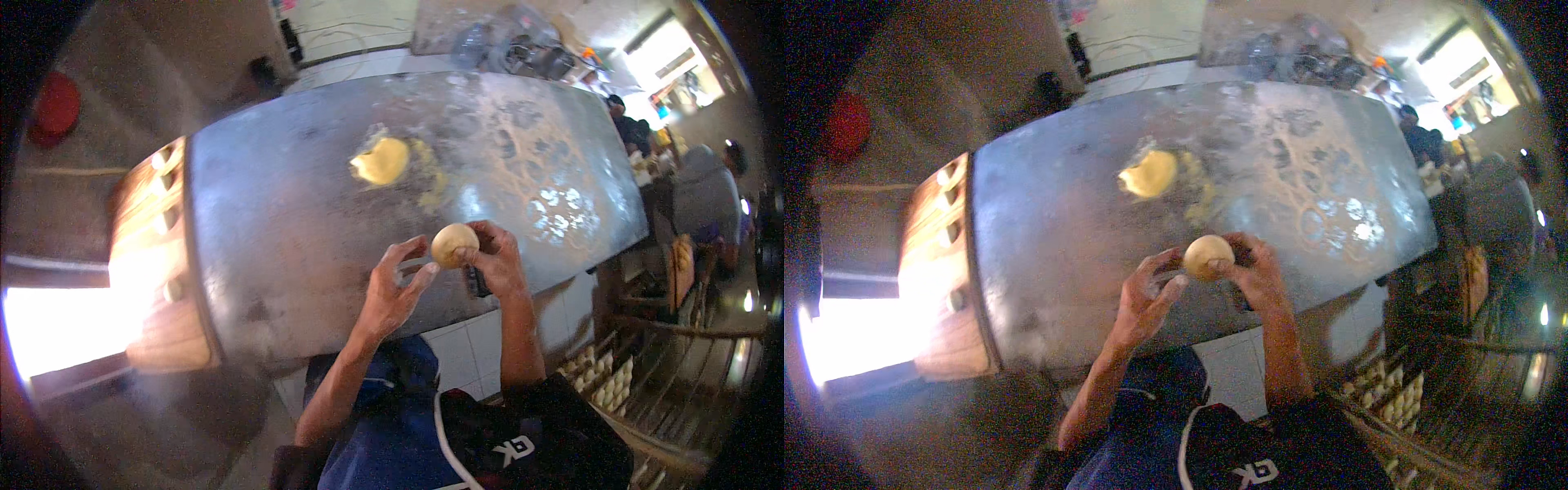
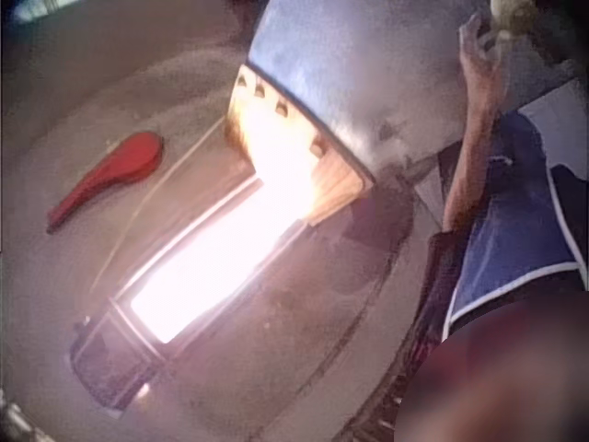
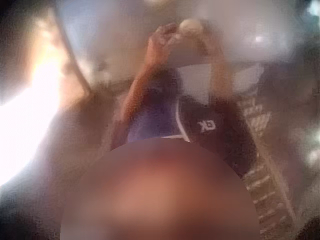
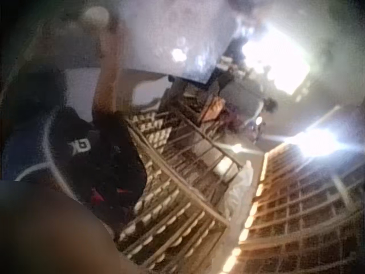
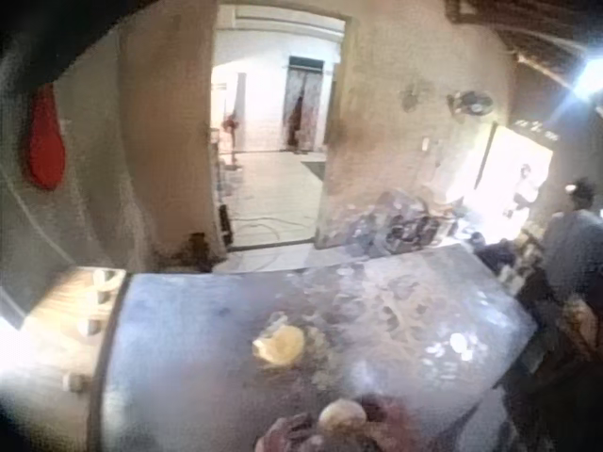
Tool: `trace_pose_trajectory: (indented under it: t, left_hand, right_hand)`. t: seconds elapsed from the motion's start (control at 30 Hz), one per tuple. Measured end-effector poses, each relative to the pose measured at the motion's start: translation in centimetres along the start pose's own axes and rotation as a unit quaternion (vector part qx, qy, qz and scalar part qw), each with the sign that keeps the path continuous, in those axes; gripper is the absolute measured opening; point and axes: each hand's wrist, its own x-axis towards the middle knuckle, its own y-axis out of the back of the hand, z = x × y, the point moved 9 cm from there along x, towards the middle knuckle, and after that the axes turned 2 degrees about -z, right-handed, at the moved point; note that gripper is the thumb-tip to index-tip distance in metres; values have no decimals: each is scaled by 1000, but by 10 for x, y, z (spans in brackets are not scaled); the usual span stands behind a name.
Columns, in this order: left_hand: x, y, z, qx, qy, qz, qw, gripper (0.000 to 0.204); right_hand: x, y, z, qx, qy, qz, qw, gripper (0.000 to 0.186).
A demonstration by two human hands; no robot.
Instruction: The person repeatedly picks up flattened dough discs, presses a hole into the center with fingers, and places the ring-shaped dough onto a wooden board. The person then carries the board to a rack and returns to continue shaping more dough.
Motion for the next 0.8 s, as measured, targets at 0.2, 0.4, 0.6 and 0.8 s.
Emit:
trace_pose_trajectory:
  t: [0.2, 0.4, 0.6, 0.8]
  left_hand:
    - [-46, 78, -29, 35, 54, 117, 991, 32]
    - [-94, 138, -34, 54, 7, 193, 980, 21]
    - [-133, 190, -29, 4, -72, 236, 969, 30]
    - [-155, 241, -48, -327, -84, 147, 930, 42]
  right_hand:
    - [-11, -125, -5, -53, 40, -108, 992, 30]
    - [-27, -221, -9, -94, 126, -196, 968, 41]
    - [-46, -297, -9, -26, 25, -337, 941, 58]
    - [-75, -370, -23, 82, 12, -471, 878, 58]
